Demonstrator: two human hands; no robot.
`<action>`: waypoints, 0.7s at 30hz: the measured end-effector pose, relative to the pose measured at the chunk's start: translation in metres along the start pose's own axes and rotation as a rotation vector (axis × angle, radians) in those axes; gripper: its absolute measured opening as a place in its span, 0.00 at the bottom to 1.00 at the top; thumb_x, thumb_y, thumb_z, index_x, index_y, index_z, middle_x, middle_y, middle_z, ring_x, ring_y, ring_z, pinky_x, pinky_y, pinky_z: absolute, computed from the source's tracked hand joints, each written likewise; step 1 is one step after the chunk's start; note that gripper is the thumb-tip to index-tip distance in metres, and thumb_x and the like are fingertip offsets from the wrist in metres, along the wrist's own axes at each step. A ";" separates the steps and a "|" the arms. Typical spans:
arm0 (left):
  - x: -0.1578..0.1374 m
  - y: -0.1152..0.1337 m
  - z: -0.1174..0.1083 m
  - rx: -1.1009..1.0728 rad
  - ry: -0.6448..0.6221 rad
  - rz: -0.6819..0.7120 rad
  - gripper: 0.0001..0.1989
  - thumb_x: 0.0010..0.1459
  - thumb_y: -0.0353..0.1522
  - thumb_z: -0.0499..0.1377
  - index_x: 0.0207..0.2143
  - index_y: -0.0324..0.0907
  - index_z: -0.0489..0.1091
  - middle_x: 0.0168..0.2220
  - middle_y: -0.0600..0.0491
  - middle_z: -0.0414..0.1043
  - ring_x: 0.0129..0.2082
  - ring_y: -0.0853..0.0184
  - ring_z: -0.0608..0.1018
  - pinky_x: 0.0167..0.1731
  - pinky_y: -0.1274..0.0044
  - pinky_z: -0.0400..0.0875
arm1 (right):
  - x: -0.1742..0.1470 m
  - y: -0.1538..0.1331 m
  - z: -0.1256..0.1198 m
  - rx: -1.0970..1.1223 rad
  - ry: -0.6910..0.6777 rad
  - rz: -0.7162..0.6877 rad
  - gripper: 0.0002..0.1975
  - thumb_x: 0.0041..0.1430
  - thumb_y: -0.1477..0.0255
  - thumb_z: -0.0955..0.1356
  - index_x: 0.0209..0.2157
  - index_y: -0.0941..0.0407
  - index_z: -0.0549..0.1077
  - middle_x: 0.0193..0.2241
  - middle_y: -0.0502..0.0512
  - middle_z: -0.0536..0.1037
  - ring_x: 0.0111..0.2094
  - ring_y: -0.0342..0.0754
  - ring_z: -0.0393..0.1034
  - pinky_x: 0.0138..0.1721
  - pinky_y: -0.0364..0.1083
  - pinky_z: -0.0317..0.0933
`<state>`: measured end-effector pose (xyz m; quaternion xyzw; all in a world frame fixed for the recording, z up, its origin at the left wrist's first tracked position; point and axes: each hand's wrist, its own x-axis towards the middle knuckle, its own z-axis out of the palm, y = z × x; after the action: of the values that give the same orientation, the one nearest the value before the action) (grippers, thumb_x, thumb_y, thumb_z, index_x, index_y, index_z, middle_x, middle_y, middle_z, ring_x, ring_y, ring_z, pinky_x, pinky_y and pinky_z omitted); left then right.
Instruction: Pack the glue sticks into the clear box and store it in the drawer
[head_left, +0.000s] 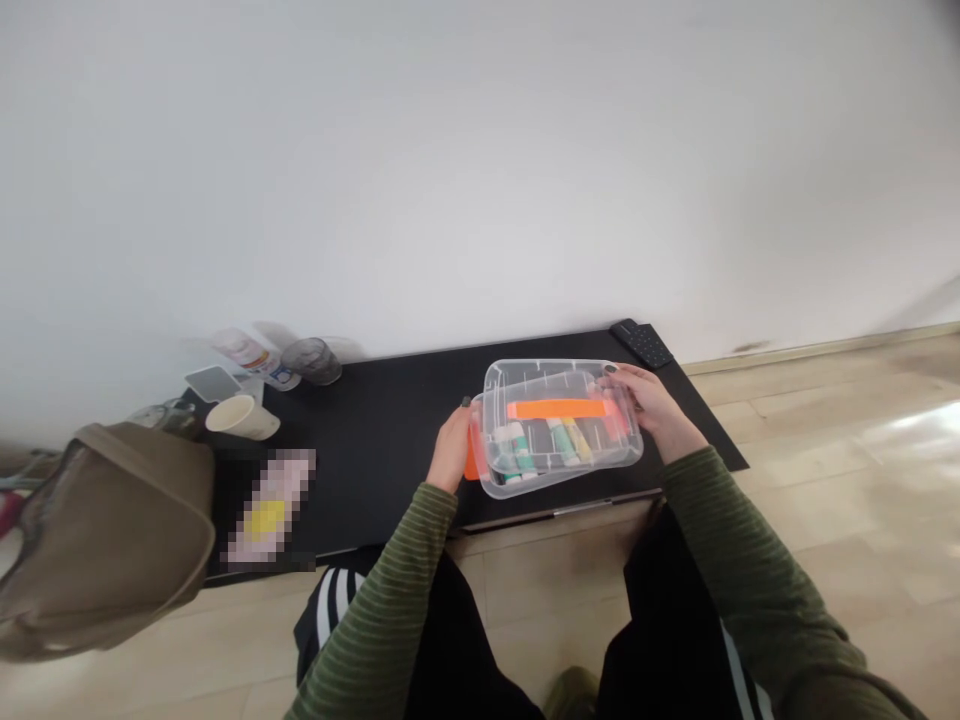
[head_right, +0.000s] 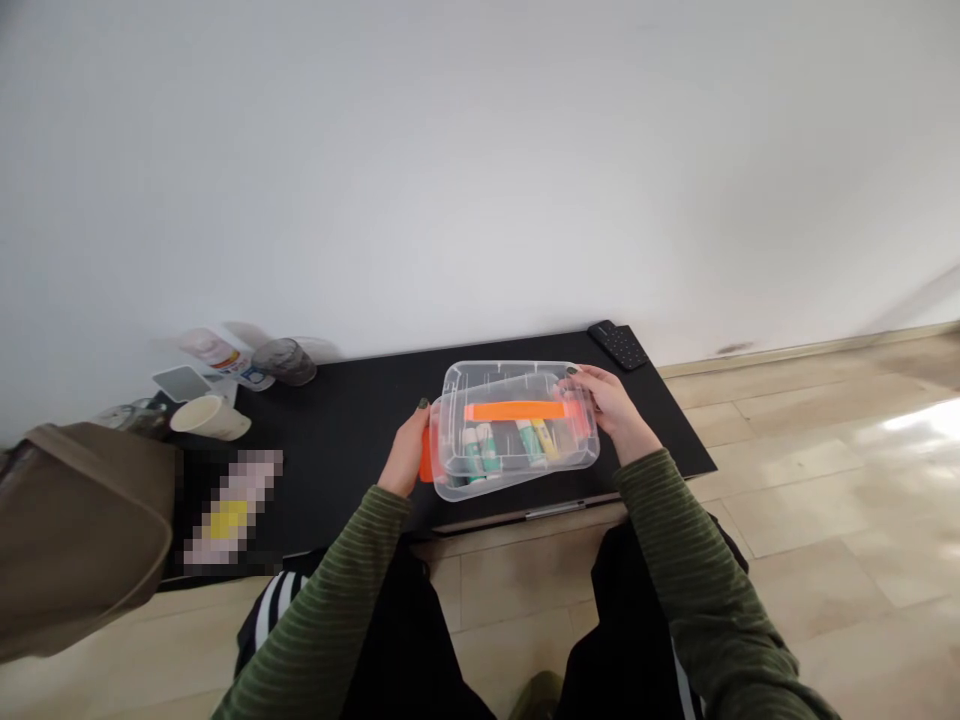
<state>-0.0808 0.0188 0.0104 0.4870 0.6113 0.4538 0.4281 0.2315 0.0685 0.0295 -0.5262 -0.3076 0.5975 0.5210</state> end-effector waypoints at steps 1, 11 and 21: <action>-0.001 0.001 0.000 -0.038 -0.015 -0.015 0.25 0.60 0.52 0.50 0.35 0.40 0.74 0.32 0.51 0.76 0.32 0.64 0.76 0.34 0.74 0.71 | 0.001 0.001 0.001 -0.008 -0.027 -0.005 0.11 0.47 0.72 0.74 0.34 0.57 0.73 0.27 0.55 0.81 0.27 0.48 0.77 0.26 0.44 0.71; -0.002 -0.003 0.000 -0.146 -0.093 -0.031 0.27 0.52 0.49 0.62 0.45 0.39 0.74 0.42 0.47 0.77 0.37 0.64 0.76 0.39 0.74 0.70 | 0.011 0.008 0.011 -0.223 -0.012 -0.176 0.17 0.43 0.62 0.77 0.35 0.56 0.79 0.30 0.52 0.81 0.30 0.45 0.74 0.33 0.43 0.68; -0.002 -0.003 0.000 -0.161 -0.086 -0.046 0.19 0.52 0.39 0.60 0.44 0.39 0.74 0.42 0.47 0.77 0.36 0.64 0.77 0.39 0.73 0.70 | 0.013 0.017 0.019 -0.751 0.038 -0.362 0.16 0.55 0.59 0.69 0.38 0.54 0.81 0.40 0.56 0.80 0.41 0.51 0.73 0.45 0.49 0.65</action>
<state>-0.0815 0.0169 0.0076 0.4560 0.5649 0.4702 0.5018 0.2096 0.0796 0.0144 -0.6280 -0.5820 0.3326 0.3953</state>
